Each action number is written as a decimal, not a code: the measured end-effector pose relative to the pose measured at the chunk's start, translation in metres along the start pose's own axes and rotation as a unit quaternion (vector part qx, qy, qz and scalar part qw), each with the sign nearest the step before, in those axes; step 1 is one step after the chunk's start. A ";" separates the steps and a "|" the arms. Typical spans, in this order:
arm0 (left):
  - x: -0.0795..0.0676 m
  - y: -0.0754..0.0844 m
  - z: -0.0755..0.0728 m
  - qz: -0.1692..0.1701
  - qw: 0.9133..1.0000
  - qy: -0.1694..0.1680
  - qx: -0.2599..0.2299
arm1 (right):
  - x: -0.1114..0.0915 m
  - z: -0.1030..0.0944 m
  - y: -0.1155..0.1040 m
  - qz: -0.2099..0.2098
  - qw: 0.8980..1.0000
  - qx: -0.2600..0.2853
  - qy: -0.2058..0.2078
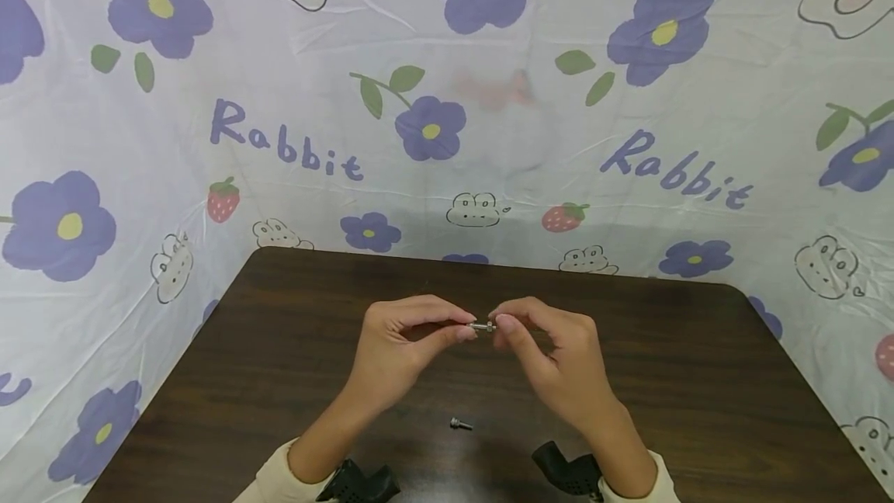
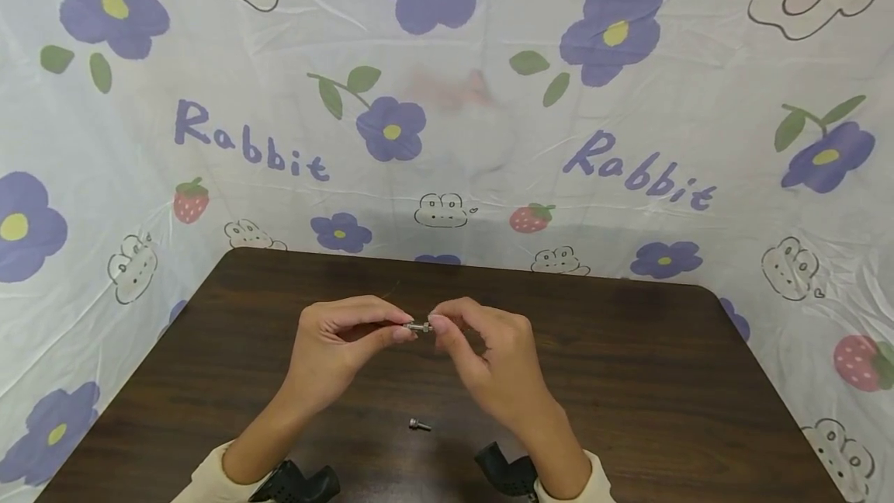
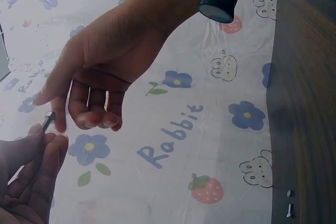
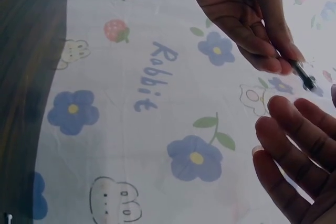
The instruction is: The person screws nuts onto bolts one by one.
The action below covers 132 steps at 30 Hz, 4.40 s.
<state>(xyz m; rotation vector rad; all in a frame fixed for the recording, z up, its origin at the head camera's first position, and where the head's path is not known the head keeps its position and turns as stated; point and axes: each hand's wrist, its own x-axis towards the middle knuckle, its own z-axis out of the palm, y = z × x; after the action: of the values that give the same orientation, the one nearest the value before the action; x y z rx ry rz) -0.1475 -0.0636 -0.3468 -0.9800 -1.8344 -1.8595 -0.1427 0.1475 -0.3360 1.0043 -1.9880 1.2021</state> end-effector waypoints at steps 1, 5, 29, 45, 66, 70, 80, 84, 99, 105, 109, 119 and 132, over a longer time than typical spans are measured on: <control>0.000 0.000 0.000 -0.003 1.000 0.002 0.001 | 0.000 -0.001 0.000 -0.001 1.000 0.001 0.002; 0.000 0.000 -0.002 -0.012 1.000 0.010 0.006 | 0.001 -0.004 0.000 -0.019 1.000 -0.003 0.007; 0.000 0.000 0.000 -0.003 1.000 -0.005 -0.012 | 0.000 0.001 0.004 -0.033 0.999 0.001 -0.013; 0.000 -0.001 0.000 -0.003 1.000 -0.003 -0.001 | 0.000 0.001 0.003 -0.013 1.000 0.014 -0.001; 0.000 -0.001 -0.001 -0.003 1.000 0.002 -0.005 | 0.002 0.002 0.005 -0.057 0.998 0.016 -0.016; 0.000 -0.001 0.000 -0.006 1.000 -0.002 -0.008 | 0.000 0.002 0.005 -0.035 0.999 0.015 -0.027; 0.000 -0.001 0.002 -0.004 1.000 -0.006 -0.015 | 0.000 0.003 0.004 -0.007 0.999 0.008 -0.037; 0.000 0.000 0.002 -0.005 1.000 -0.003 -0.009 | 0.000 0.002 0.004 -0.001 0.999 0.005 -0.033; 0.000 0.000 -0.001 -0.014 1.000 0.001 -0.008 | 0.003 -0.003 0.005 -0.053 0.998 0.024 -0.033; 0.001 0.000 0.000 -0.001 1.000 -0.003 -0.019 | 0.003 -0.001 0.006 -0.051 0.998 0.022 -0.033; 0.002 -0.001 0.001 0.005 1.000 -0.006 -0.024 | 0.002 0.000 0.006 -0.033 0.998 0.024 -0.040; 0.001 -0.001 0.003 0.001 1.000 -0.010 -0.026 | 0.000 0.001 0.003 -0.009 0.999 0.009 -0.047; -0.002 0.000 0.000 -0.018 1.000 0.004 -0.014 | 0.002 -0.001 0.004 -0.065 0.997 0.023 -0.031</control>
<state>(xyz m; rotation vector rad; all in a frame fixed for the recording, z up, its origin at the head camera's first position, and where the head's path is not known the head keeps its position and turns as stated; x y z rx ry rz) -0.1463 -0.0644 -0.3481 -0.9548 -1.8382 -1.9111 -0.1470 0.1484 -0.3354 1.1878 -1.9189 1.1627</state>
